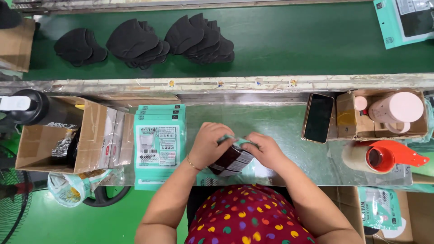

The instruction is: Packaging black face masks into plastic bags on a conveyor belt in a factory setting.

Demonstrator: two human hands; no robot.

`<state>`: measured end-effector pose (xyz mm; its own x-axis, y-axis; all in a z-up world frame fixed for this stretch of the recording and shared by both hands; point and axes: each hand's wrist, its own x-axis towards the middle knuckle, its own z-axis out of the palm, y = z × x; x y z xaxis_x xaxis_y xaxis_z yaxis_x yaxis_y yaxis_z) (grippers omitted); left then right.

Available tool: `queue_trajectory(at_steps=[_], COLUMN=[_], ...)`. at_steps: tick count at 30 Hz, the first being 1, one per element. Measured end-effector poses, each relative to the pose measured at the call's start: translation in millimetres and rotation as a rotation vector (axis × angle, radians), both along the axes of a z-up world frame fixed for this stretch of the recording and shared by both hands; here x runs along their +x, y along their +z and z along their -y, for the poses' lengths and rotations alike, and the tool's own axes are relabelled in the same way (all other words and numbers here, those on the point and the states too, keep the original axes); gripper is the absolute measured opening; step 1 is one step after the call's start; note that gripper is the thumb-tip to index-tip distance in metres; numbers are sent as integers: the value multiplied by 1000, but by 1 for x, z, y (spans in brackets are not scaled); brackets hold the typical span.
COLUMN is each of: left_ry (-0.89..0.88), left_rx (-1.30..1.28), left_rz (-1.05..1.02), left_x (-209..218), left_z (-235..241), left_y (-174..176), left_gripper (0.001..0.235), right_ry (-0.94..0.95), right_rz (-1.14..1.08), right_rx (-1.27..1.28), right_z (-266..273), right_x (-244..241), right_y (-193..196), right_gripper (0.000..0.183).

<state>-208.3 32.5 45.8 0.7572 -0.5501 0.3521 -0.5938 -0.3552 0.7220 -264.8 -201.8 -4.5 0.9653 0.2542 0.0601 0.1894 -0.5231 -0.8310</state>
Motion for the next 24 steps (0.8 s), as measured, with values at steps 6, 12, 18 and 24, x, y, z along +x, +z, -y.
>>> queue_trajectory(at_steps=[6, 12, 18, 24], left_ry=[243, 617, 648, -140], left_rx=[-156, 206, 640, 272], left_rz=[-59, 409, 480, 238], left_x=[64, 195, 265, 146], left_z=[-2, 7, 24, 29], left_y=[-25, -35, -142, 25], left_gripper=[27, 91, 52, 32], right_ry=[-403, -718, -481, -394], right_rz=[-222, -369, -484, 548], right_rx=[322, 1112, 805, -276], right_z=[54, 37, 38, 3], right_x=[8, 12, -10, 13], right_y=[-88, -47, -124, 47], right_gripper=[19, 32, 38, 64])
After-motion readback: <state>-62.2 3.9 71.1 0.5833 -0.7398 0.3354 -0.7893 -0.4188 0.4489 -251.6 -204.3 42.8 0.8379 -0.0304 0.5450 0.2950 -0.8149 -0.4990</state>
